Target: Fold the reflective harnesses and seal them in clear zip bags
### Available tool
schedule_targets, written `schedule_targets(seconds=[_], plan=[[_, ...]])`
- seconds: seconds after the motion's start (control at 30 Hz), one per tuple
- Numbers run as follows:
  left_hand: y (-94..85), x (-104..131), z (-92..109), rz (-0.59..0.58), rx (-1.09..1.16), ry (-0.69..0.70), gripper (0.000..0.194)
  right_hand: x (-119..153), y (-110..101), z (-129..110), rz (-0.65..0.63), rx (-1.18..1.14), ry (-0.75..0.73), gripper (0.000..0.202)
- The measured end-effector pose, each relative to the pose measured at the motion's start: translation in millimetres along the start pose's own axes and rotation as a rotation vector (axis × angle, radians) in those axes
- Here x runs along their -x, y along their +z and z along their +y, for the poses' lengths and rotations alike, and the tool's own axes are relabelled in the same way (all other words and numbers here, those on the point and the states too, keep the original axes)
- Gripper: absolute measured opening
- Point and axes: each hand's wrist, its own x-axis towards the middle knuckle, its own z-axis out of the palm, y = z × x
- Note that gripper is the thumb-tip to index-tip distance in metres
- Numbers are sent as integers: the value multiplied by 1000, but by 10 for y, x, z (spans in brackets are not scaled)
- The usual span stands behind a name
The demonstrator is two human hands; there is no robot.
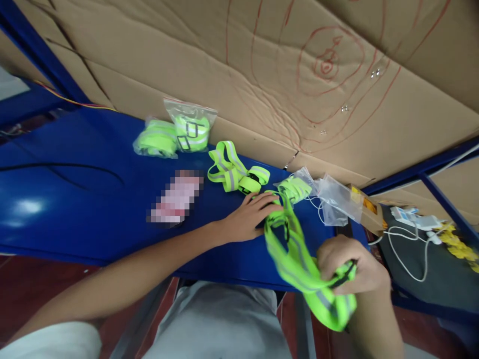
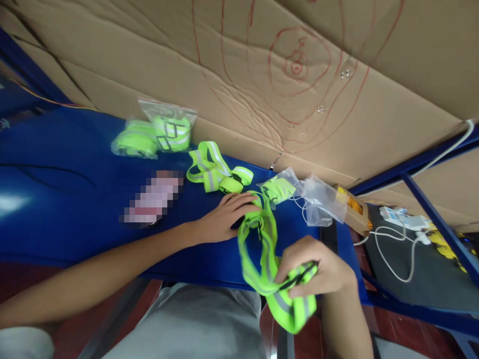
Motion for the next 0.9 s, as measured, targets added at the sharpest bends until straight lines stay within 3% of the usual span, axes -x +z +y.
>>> schedule_targets(seconds=[0.03,0.07,0.1,0.17,0.27,0.33,0.4,0.5,0.57,0.63,0.73,0.8,0.9], plan=[[-16,-2,-18,-50,-32,-4,54,58,-57,-31,-181,46,-45,23],[-34,-4,-38,-85,-54,-23,49,118,-122,-37,-276,119,-63,25],[-54,-4,-61,-103,-65,-52,46,187,-186,-18,-305,218,-60,40],[-96,-3,-109,-112,-65,-124,35,374,-290,81,-237,427,-24,60],[-157,-9,-145,-132,-33,-221,16,737,-348,259,-165,621,69,64],[-184,-37,-113,-155,-16,-237,13,931,-344,307,-181,659,134,57],[-189,-100,-47,-170,-24,-168,13,1003,-333,280,-235,604,146,62],[-161,-255,9,-224,-45,-31,53,838,-265,209,-198,479,138,61],[-136,-367,-35,-313,1,-40,76,602,-142,237,-93,442,141,55],[-127,-451,-130,-382,87,-112,78,342,40,341,-51,451,122,63],[-174,-482,-261,-363,167,-153,71,31,320,538,-60,519,95,80],[-247,-443,-291,-335,188,-175,74,-79,450,629,-53,585,82,77],[-364,-339,-254,-319,212,-289,88,-91,557,675,-25,667,33,58]])
